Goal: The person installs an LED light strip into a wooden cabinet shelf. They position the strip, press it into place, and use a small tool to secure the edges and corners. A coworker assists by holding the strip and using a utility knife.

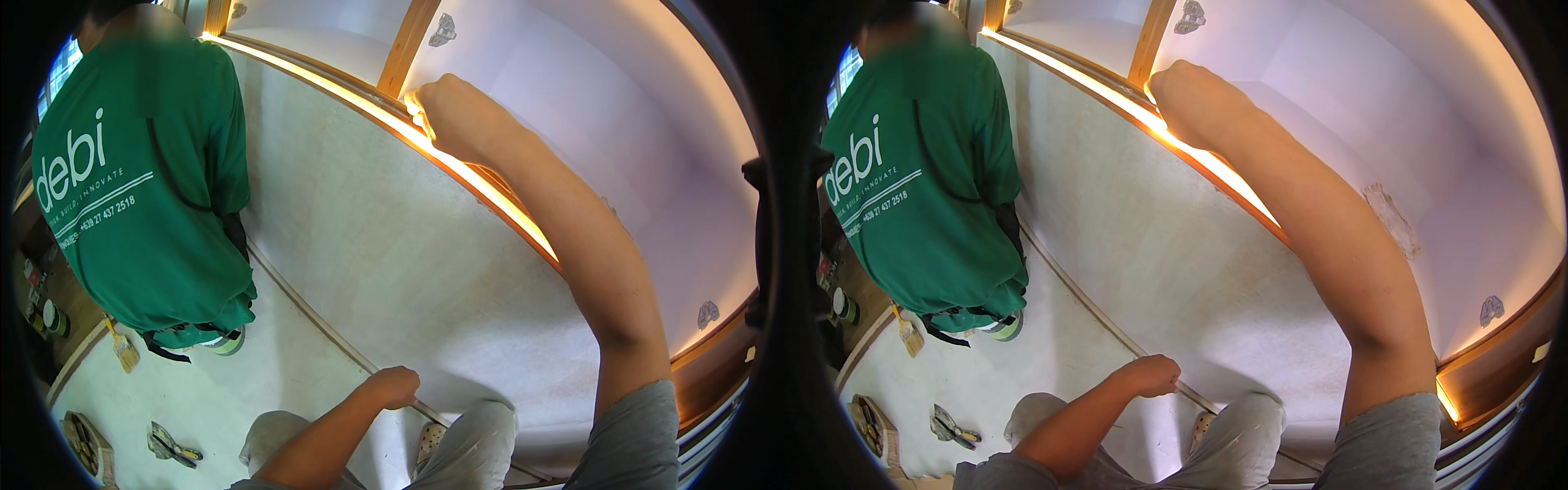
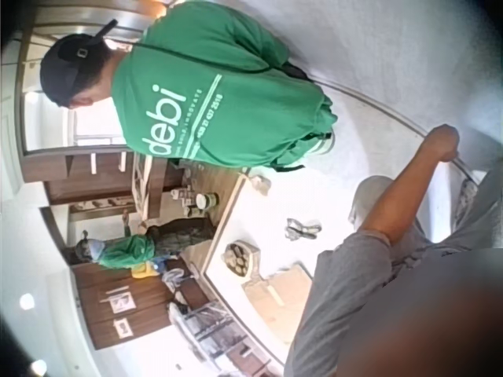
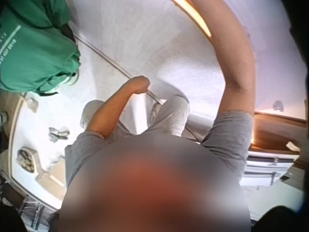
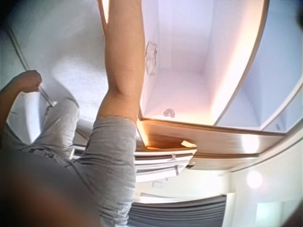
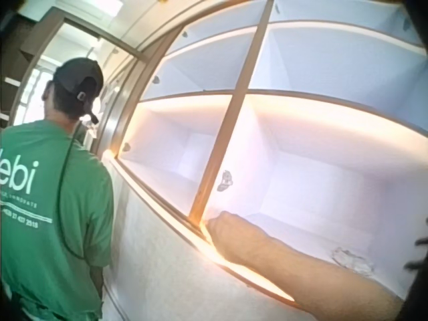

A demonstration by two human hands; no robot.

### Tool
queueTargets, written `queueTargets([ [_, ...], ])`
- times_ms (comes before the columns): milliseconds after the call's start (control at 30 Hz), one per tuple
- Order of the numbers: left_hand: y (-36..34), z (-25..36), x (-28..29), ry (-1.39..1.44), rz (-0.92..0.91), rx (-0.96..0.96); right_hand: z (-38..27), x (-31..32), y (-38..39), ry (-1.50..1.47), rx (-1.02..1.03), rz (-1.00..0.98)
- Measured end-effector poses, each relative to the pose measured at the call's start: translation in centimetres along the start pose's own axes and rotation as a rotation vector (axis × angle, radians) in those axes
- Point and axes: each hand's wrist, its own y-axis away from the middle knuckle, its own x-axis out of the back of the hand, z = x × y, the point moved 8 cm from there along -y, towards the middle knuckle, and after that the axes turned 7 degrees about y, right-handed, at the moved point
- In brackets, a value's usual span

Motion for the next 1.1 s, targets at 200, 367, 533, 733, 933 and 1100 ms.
queueTargets([
  [200, 0.4, -0.5, -0.1, 0.019, 0.008, 0.032, 0.1, 1.9, 1.3, 0.027, 0.014, -0.09],
  [367, 0.1, -0.6, 0.5, 0.002, 0.033, 0.0, -0.1, 2.1, -0.4, 0.013, -0.009, -0.067],
  [533, -0.3, -0.5, 0.5, -0.008, 0.028, -0.008, -0.1, 0.4, -1.0, -0.046, 0.023, 0.02],
  [733, -0.3, -0.5, 0.3, -0.004, 0.021, 0.009, 0.5, 0.9, 0.4, -0.046, 0.001, -0.037],
  [933, 1.0, -0.4, 1.4, 0.007, 0.014, 0.041, 0.1, 2.9, 0.0, 0.064, 0.004, -0.095],
  [1100, 1.3, 0.3, 1.8, 0.027, -0.016, 0.061, 0.1, 2.1, -1.3, -0.053, -0.016, -0.014],
])
